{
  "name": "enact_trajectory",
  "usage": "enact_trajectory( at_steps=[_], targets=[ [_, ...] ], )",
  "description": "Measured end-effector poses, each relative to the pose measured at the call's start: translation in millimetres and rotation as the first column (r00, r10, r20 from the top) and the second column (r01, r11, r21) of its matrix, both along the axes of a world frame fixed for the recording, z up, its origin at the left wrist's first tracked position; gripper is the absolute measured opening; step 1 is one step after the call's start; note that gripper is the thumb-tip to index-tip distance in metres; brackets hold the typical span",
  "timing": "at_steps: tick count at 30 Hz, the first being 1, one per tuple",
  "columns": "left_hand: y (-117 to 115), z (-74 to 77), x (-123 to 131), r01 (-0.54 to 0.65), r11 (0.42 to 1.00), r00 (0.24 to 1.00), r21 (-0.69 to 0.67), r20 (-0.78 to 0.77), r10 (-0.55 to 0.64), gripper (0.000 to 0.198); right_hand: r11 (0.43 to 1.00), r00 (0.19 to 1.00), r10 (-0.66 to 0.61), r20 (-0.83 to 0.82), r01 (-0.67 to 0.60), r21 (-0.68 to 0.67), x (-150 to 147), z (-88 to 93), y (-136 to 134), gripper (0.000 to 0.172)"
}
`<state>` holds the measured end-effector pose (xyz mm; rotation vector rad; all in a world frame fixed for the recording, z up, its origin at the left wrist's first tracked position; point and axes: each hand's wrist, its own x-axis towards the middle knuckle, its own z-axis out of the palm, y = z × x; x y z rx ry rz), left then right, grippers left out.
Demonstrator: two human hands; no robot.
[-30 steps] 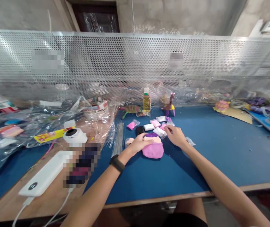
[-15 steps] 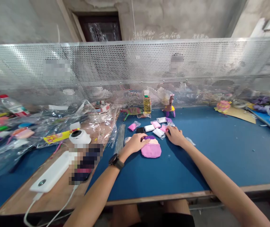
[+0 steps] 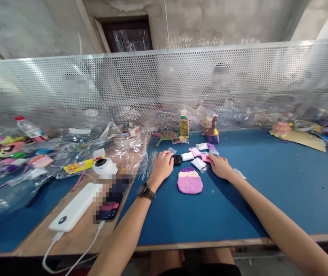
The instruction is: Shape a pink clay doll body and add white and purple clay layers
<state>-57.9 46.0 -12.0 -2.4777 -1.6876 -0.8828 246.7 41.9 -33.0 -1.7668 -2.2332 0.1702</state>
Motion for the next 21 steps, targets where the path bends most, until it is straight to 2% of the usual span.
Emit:
enact_trajectory(
  at_steps=[4, 7, 9, 13, 17, 19, 21],
  targets=[
    [9.8, -8.8, -9.8, -0.131, 0.978, 0.991, -0.165, -0.045, 0.126, 0.042, 1.0, 1.0, -0.008, -0.005, 0.008, -0.003, 0.7, -0.2, 0.2, 0.04],
    [16.2, -14.4, -14.7, -0.15, 0.947, 0.988, -0.284, -0.013, 0.153, 0.046, 1.0, 1.0, -0.005, -0.013, 0.005, 0.01, 1.9, -0.9, 1.8, 0.039],
    [19.0, -15.4, -16.3, -0.15, 0.938, 0.987, -0.313, 0.0, 0.158, 0.047, 1.0, 0.999, 0.019, -0.03, -0.018, 0.025, 3.3, -1.2, 3.8, 0.038],
    [18.2, -13.9, -15.5, -0.168, 0.953, 0.986, -0.251, -0.031, 0.165, 0.045, 0.996, 0.995, 0.075, -0.072, -0.072, 0.048, 7.2, -0.1, 6.6, 0.041],
    [10.8, -6.0, -14.1, -0.149, 0.982, 0.989, -0.112, -0.031, 0.147, 0.04, 0.997, 0.997, 0.046, -0.06, -0.042, 0.057, 9.6, 6.1, 3.0, 0.047],
    [5.5, 2.1, -12.8, -0.124, 0.991, 0.991, -0.051, 0.038, 0.126, 0.037, 0.998, 0.997, 0.003, -0.072, 0.001, 0.061, 8.3, 11.8, -1.4, 0.045],
    [-1.5, 11.7, -8.4, -0.076, 0.997, 0.982, -0.001, 0.171, 0.075, 0.032, 0.995, 0.993, -0.037, -0.116, 0.048, 0.09, 4.2, 19.1, -7.2, 0.036]
  ],
)
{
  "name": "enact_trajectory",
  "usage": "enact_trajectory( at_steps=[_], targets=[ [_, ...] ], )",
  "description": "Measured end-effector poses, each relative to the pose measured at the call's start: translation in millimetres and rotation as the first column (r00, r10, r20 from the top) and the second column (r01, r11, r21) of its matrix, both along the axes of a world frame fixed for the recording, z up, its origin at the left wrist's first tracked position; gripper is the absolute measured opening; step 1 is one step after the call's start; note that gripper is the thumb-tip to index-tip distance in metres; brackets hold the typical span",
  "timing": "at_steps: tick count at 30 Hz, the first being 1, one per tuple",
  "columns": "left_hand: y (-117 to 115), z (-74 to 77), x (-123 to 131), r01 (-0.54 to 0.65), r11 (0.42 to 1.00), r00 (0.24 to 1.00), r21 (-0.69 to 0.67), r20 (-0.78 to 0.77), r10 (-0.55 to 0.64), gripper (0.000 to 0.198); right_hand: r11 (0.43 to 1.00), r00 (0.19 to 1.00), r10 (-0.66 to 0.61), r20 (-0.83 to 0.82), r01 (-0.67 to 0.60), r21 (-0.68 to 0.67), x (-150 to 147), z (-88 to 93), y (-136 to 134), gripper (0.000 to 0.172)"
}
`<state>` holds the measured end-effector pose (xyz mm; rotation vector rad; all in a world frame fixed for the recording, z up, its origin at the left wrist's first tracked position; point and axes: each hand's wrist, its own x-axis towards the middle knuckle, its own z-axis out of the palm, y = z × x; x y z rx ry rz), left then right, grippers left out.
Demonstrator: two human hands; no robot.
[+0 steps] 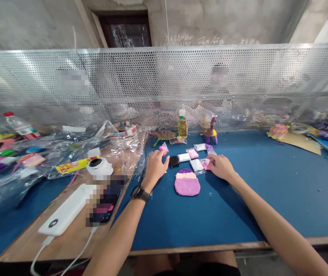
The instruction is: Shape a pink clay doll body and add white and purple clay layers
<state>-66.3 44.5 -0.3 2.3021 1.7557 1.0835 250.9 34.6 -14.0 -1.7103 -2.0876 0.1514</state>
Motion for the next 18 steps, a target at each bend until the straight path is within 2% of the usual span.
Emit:
enact_trajectory(
  at_steps=[3, 5, 7, 8, 9, 13, 15, 18],
  targets=[
    [-14.4, 10.7, 15.8, 0.152, 0.988, 0.947, 0.017, 0.285, -0.151, 0.024, 1.0, 0.972, 0.029, -0.233, -0.026, 0.018, -13.2, 11.6, -11.7, 0.026],
    [-25.2, 11.9, 31.0, 0.276, 0.961, 0.85, -0.03, 0.474, -0.229, 0.026, 0.984, 0.878, 0.144, -0.456, -0.175, -0.025, -25.7, 18.0, -21.0, 0.033],
    [-34.6, 9.0, 46.0, 0.417, 0.906, 0.735, -0.067, 0.612, -0.293, 0.028, 0.926, 0.741, 0.236, -0.629, -0.368, -0.085, -38.1, 21.8, -30.0, 0.041],
    [-38.4, 6.8, 52.2, 0.459, 0.885, 0.701, -0.076, 0.644, -0.308, 0.028, 0.902, 0.687, 0.263, -0.677, -0.424, -0.08, -43.2, 22.6, -33.7, 0.042],
    [-41.3, 4.5, 57.0, 0.479, 0.874, 0.685, -0.079, 0.656, -0.316, 0.029, 0.886, 0.667, 0.282, -0.689, -0.457, -0.08, -47.0, 22.8, -36.7, 0.043],
    [-45.9, -2.6, 63.6, 0.48, 0.868, 0.707, -0.125, 0.641, -0.299, 0.029, 0.874, 0.671, 0.285, -0.685, -0.475, -0.102, -50.1, 21.1, -41.1, 0.048],
    [-45.3, -5.1, 62.8, 0.463, 0.875, 0.719, -0.138, 0.636, -0.281, 0.028, 0.849, 0.659, 0.284, -0.697, -0.511, -0.137, -48.1, 21.2, -40.8, 0.047],
    [-43.5, -7.6, 61.7, 0.456, 0.882, 0.697, -0.123, 0.666, -0.267, 0.022, 0.813, 0.649, 0.281, -0.707, -0.552, -0.184, -47.2, 23.2, -41.1, 0.046]
  ],
)
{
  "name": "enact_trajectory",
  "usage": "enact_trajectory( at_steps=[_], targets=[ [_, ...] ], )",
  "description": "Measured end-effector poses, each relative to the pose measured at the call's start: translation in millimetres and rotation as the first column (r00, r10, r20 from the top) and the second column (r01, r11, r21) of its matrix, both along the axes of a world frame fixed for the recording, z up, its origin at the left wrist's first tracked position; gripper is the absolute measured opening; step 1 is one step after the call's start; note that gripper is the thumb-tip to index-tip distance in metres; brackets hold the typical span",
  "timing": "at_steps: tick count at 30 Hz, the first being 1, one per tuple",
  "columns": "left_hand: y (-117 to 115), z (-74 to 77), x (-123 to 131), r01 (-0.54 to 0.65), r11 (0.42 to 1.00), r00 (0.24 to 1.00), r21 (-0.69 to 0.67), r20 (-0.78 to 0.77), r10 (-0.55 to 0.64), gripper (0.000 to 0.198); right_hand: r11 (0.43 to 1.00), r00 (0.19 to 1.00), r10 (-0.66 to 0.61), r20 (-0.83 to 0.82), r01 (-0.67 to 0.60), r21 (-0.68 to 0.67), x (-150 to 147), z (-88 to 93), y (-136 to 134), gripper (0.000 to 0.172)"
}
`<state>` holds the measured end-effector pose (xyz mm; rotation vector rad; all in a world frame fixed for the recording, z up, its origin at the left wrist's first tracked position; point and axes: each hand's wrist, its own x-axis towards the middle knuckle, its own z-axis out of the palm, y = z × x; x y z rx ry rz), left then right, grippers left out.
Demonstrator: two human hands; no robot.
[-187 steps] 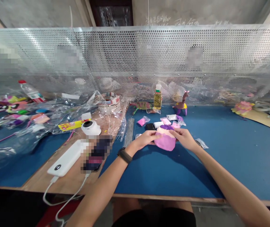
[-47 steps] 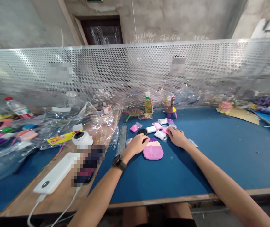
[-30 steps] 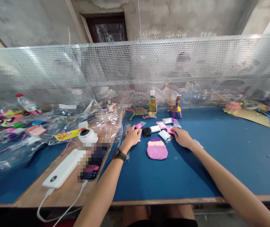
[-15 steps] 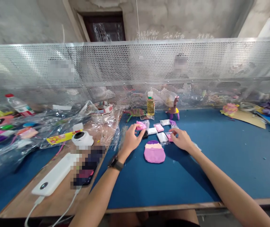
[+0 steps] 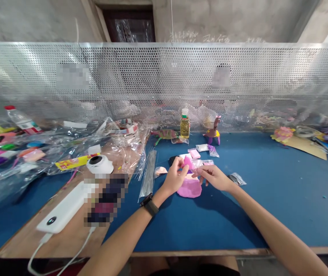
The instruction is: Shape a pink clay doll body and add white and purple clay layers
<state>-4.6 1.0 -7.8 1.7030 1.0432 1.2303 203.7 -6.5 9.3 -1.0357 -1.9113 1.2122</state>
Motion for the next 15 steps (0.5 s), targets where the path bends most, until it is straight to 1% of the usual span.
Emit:
enact_trajectory(
  at_steps=[2, 4, 6, 8, 11, 13, 15],
  targets=[
    [1.3, 0.1, -0.8, 0.006, 1.0, 0.999, -0.008, 0.045, -0.006, 0.018, 1.0, 1.0, 0.004, 0.027, -0.003, -0.005, -1.2, 1.3, -1.3, 0.043],
    [2.5, 1.8, -2.4, 0.021, 1.0, 0.997, -0.023, 0.08, -0.019, 0.021, 1.0, 0.999, -0.012, 0.05, 0.012, 0.006, -2.8, 1.8, -2.8, 0.04],
    [3.4, 4.1, -4.7, 0.048, 0.998, 0.996, -0.038, 0.077, -0.045, 0.03, 1.0, 0.998, -0.019, 0.065, 0.018, 0.022, -3.9, 1.8, -4.3, 0.037],
    [3.4, 5.7, -6.5, 0.074, 0.997, 0.997, -0.029, 0.038, -0.073, 0.032, 0.998, 0.996, -0.012, 0.085, 0.008, 0.055, -4.4, 2.1, -5.6, 0.037],
    [0.6, 5.2, -5.9, 0.071, 0.996, 0.997, 0.045, -0.037, -0.07, 0.028, 0.984, 0.988, 0.008, 0.152, -0.035, 0.173, -5.0, 2.9, -7.5, 0.036],
    [-2.2, 3.8, -3.2, 0.055, 0.995, 0.996, 0.086, -0.079, -0.048, 0.027, 0.964, 0.982, 0.006, 0.19, -0.056, 0.261, -5.8, 2.6, -8.6, 0.035],
    [-4.7, 2.7, 0.2, 0.037, 0.99, 0.993, 0.135, -0.117, -0.021, 0.024, 0.947, 0.979, -0.01, 0.204, -0.056, 0.317, -6.9, 1.1, -9.5, 0.033]
  ],
)
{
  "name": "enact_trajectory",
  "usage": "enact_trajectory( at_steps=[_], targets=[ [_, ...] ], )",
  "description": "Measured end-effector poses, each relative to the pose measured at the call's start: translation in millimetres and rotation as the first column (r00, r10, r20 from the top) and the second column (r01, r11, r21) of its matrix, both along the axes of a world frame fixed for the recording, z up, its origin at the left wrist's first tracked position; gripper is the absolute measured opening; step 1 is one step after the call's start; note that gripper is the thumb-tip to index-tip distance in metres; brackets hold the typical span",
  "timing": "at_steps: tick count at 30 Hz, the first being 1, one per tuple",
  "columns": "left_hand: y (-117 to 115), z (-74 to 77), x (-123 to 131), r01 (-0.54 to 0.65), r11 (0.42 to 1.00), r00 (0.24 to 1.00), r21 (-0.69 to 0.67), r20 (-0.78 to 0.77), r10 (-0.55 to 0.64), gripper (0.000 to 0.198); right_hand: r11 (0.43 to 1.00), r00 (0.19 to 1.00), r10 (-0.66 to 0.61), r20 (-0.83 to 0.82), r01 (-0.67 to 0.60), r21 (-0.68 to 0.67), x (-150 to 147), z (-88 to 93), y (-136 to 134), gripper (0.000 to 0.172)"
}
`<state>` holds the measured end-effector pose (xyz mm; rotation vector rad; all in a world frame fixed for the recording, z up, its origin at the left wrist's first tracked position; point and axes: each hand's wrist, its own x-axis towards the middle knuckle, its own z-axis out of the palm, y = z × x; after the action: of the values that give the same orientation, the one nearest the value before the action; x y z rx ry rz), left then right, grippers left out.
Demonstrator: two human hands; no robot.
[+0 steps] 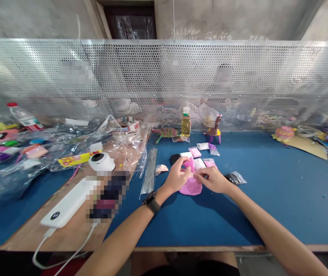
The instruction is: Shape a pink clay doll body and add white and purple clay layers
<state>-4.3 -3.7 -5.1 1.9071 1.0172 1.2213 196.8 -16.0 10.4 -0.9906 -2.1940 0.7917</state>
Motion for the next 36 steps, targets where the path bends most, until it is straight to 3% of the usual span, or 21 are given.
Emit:
enact_trajectory(
  at_steps=[5, 14, 19, 27, 36],
  targets=[
    [-3.6, 1.2, 5.8, 0.012, 0.994, 0.997, 0.104, -0.072, -0.004, 0.022, 0.994, 0.998, -0.037, 0.05, 0.032, 0.104, -1.9, -6.3, -1.0, 0.031],
    [-6.2, 6.0, 5.4, 0.107, 0.994, 0.994, 0.027, -0.026, -0.106, 0.027, 0.931, 0.932, -0.261, 0.253, 0.174, 0.321, -3.3, -13.2, -1.6, 0.022],
    [-7.3, 10.0, 4.2, 0.12, 0.991, 0.992, -0.063, -0.023, -0.122, 0.028, 0.893, 0.877, -0.324, 0.354, 0.16, 0.421, -5.8, -7.8, -5.3, 0.028],
    [-8.4, 13.5, 1.6, 0.1, 0.993, 0.962, 0.061, -0.262, -0.081, 0.026, 0.897, 0.798, -0.306, 0.519, 0.058, 0.438, -8.0, -5.9, -5.8, 0.028],
    [-2.5, 10.4, -3.4, 0.132, 0.991, 0.964, 0.003, -0.234, -0.128, 0.029, 0.916, 0.818, -0.279, 0.502, 0.07, 0.394, -3.7, -2.2, -2.1, 0.027]
  ],
)
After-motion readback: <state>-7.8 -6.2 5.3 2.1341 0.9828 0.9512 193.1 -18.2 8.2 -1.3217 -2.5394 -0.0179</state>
